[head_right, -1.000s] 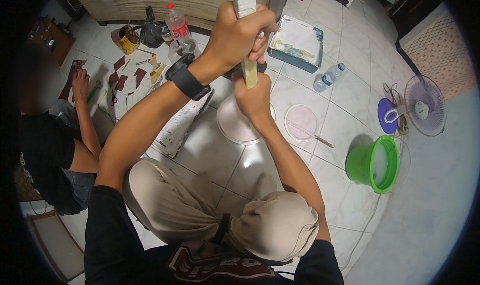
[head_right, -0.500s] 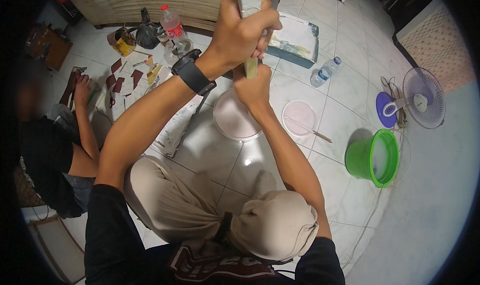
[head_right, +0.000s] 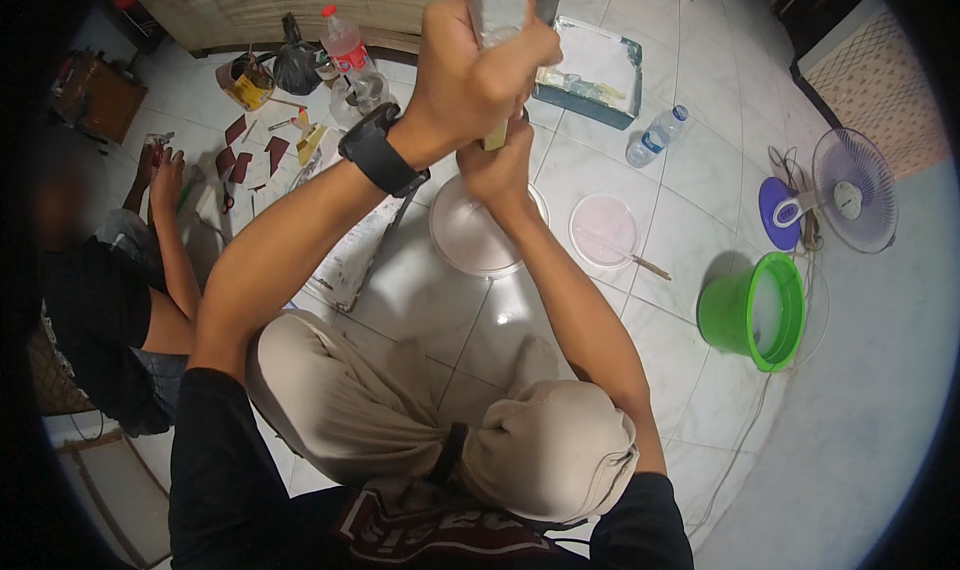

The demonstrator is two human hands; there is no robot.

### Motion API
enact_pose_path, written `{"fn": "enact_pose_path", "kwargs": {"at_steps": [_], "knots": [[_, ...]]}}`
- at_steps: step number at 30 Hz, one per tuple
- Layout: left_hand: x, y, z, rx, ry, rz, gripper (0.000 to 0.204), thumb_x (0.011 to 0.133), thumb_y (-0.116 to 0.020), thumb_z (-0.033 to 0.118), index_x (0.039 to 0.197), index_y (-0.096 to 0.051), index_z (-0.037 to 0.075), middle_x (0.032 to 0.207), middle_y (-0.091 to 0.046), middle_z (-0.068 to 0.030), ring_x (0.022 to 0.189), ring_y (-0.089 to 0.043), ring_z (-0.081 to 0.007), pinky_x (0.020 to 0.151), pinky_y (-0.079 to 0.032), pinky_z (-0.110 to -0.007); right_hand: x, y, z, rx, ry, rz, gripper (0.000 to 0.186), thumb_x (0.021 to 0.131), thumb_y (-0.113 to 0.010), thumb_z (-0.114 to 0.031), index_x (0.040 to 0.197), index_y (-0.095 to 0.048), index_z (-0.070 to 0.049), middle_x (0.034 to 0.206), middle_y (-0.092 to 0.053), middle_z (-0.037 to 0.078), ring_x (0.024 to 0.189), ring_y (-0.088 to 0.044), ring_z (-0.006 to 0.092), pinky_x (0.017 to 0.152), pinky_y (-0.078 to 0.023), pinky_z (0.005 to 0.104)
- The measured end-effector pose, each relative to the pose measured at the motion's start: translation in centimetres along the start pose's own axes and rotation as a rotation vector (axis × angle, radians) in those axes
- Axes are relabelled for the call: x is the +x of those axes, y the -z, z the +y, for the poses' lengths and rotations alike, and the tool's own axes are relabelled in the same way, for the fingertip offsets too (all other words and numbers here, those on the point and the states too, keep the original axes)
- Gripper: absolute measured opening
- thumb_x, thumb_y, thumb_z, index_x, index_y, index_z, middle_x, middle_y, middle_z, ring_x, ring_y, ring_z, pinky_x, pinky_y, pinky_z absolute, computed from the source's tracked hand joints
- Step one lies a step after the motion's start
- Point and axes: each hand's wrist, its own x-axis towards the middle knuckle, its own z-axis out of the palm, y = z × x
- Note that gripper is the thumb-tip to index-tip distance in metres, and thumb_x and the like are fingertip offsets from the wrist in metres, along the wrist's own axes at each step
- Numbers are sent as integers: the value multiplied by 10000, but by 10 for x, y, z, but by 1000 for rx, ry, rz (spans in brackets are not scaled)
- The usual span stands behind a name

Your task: The person sits on the floor and stirs a white liquid in a bucket using a long stick. The person repeatedly dips the stick into the bucket and rotates it to mix the contents.

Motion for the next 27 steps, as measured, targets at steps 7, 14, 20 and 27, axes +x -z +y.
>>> {"fn": "enact_pose_path", "kwargs": {"at_steps": [7,14,20,27], "knots": [[12,18,25,-17,431,-11,296,831,-594,149,580,-588,-8,451,-503,-55,375,-502,-139,360,-396,-302,-8,3,-18,-120,-502,-98,148,822,-611,-65,768,-604,73,618,-592,161,549,-551,197,552,-432,383],[7,14,7,107,23,48,227,702,-639,157,583,-569,-23,463,-511,-44,437,-479,-114,428,-396,-308,-16,-20,-10,146,-392,-1,158,834,-634,-103,876,-637,49,751,-667,94,677,-619,198,628,-471,343],[-5,-3,3,40,-94,-53,263,680,-645,153,549,-501,-23,442,-467,-48,427,-409,-116,426,-380,-319,-12,10,8,-109,53,32,164,828,-645,-116,889,-638,35,795,-683,98,754,-658,219,700,-509,322],[7,19,15,-83,260,-64,294,831,-592,168,611,-601,-27,475,-532,-67,372,-521,-139,353,-401,-298,-9,8,-20,-123,-516,-87,134,823,-595,-70,769,-613,50,623,-594,82,589,-532,151,583,-438,347]]}}
